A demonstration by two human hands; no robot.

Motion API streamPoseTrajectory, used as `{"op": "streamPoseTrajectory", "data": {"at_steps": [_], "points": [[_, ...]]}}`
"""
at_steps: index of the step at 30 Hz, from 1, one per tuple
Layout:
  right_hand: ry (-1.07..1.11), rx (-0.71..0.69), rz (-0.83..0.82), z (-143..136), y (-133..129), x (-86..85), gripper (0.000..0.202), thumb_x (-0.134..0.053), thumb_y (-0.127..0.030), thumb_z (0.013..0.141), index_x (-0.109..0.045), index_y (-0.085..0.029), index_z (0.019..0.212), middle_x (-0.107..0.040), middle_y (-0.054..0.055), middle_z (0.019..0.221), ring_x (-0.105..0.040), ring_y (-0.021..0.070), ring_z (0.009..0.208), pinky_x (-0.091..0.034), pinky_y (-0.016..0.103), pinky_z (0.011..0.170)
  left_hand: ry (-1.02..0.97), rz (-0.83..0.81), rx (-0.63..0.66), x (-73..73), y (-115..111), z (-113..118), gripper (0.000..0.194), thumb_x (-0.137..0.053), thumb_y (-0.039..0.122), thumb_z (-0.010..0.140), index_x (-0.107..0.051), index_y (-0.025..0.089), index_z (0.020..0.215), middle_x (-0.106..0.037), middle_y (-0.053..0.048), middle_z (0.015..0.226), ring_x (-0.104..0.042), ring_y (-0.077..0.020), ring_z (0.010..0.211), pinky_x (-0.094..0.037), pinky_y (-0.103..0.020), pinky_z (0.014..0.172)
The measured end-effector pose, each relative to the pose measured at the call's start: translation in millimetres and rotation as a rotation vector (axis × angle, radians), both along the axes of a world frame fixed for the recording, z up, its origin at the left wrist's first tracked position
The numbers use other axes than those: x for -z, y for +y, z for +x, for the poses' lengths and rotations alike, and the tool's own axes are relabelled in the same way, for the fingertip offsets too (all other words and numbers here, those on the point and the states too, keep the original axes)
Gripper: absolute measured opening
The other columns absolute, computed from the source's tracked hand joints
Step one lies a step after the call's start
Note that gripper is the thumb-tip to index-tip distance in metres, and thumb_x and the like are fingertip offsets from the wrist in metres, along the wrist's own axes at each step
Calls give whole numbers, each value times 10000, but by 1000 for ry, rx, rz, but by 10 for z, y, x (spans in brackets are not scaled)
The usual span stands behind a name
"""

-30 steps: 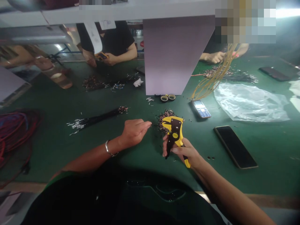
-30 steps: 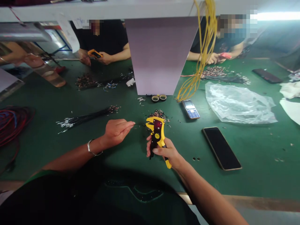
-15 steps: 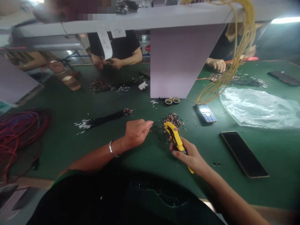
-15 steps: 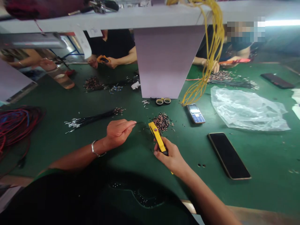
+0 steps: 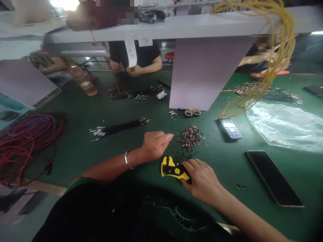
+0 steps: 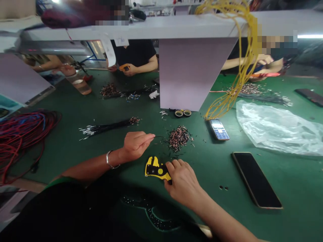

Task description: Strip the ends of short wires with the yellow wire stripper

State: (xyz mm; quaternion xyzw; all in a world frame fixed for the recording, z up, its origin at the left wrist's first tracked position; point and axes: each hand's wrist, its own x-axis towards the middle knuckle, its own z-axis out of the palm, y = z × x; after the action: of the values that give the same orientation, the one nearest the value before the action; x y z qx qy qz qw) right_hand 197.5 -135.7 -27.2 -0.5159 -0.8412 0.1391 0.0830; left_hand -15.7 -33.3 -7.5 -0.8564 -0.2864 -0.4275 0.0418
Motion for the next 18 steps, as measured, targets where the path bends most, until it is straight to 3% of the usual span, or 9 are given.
{"op": "streamPoseTrajectory", "data": {"at_steps": [7,11,15,18], "points": [[-28,-72,8,59,18,-30,369,-611,-269,842,-626,-121,1180,-664,135,1019,-584,289,907,-488,432,814,-26,66,19,4,11,8,98,-570,147,917,-664,150,945,-575,33,578,-472,-78,494,-359,-211,497],[29,-80,-2,104,21,-88,308,-619,-271,841,-666,-128,1109,-669,152,1056,-605,302,929,-523,448,797,0,100,16,36,8,8,95,-578,137,913,-650,168,965,-572,42,576,-483,-77,497,-348,-216,494],[329,-51,7,161,112,-117,219,-595,-243,854,-688,-142,1025,-702,143,1049,-658,273,938,-554,431,806,16,135,26,41,-16,13,115,-580,131,910,-628,183,1001,-549,56,566,-474,-73,483,-337,-221,483],[647,118,-37,166,237,-148,146,-581,-262,873,-690,-178,920,-735,77,865,-693,192,780,-577,348,734,21,150,58,31,-42,21,153,-583,110,901,-611,180,1034,-553,53,582,-493,-78,498,-350,-222,483]]}}
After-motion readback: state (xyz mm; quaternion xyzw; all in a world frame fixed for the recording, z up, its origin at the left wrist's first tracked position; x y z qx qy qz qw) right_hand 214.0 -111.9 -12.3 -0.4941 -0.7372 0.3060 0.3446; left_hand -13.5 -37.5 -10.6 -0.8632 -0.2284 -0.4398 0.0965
